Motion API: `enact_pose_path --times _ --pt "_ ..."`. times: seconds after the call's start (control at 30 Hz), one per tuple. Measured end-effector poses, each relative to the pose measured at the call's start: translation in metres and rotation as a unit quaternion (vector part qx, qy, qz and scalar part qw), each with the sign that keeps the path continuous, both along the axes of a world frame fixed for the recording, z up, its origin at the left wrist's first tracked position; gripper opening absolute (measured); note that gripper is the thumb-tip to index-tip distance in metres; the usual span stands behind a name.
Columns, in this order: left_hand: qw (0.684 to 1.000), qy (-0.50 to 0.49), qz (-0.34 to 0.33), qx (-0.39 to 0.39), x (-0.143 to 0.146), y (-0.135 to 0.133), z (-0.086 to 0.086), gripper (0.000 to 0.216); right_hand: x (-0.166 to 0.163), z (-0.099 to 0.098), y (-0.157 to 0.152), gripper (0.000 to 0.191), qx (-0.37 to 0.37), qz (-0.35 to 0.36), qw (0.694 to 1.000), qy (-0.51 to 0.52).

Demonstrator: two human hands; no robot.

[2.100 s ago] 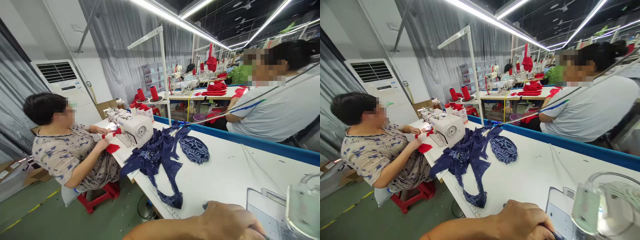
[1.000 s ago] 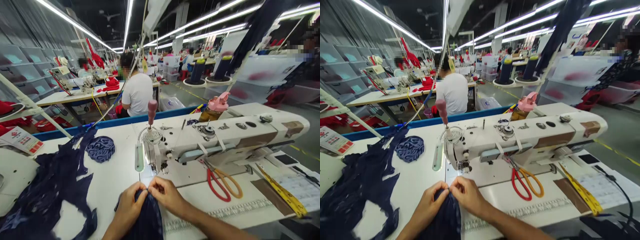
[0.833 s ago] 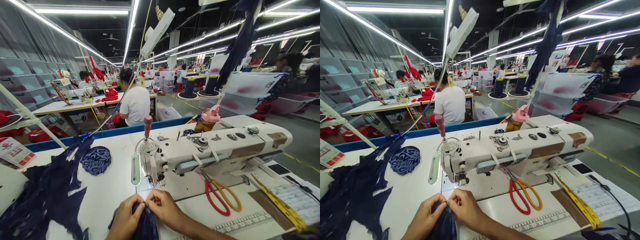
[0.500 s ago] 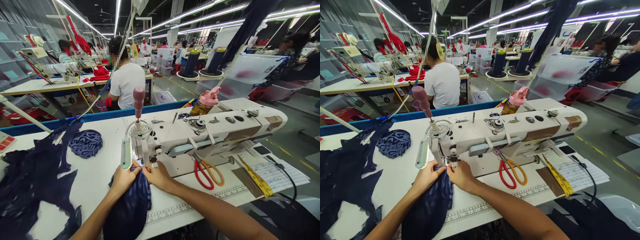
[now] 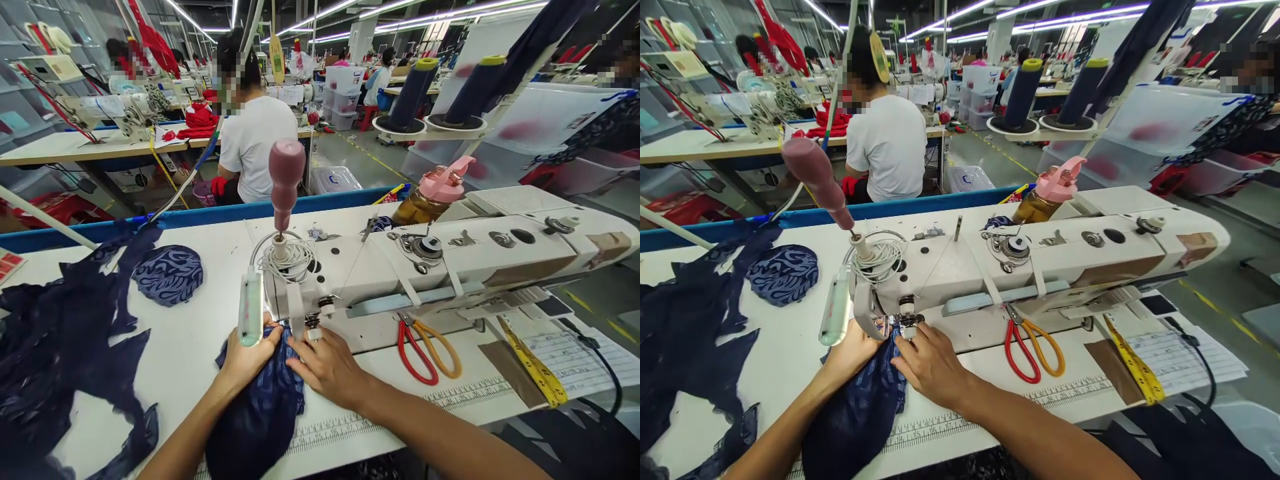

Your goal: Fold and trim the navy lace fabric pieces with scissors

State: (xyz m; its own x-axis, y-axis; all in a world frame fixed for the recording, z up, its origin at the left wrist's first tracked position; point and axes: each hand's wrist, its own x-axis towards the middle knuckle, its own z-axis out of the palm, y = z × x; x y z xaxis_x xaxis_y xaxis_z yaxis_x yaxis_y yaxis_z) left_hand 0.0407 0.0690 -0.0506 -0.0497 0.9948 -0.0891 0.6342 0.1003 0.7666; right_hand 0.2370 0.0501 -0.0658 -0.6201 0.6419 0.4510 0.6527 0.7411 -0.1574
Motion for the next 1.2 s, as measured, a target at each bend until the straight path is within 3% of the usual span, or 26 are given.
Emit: enact_pose_path --times 0.3,0.5,0.7,1.2 --pt "0.999 0.019 0.026 -0.006 0.003 -0.009 0.001 0.018 -0.002 -0.001 -0.006 0.034 -0.013 0.004 1.000 -0.019" --pt "0.998 0.025 0.047 0.031 0.007 -0.010 -0.004 0.019 -0.004 -0.003 -0.009 0.034 -0.014 -0.020 0.999 -0.022" --pt "0.999 -0.005 0.021 0.038 0.004 0.000 -0.010 0.015 -0.007 -0.002 -0.007 0.034 0.013 -0.029 0.999 -0.025" --pt "0.993 -0.113 0.030 0.032 -0.001 0.002 -0.033 0.025 -0.011 0.001 0.000 0.032 0.047 -0.051 0.997 -0.024"
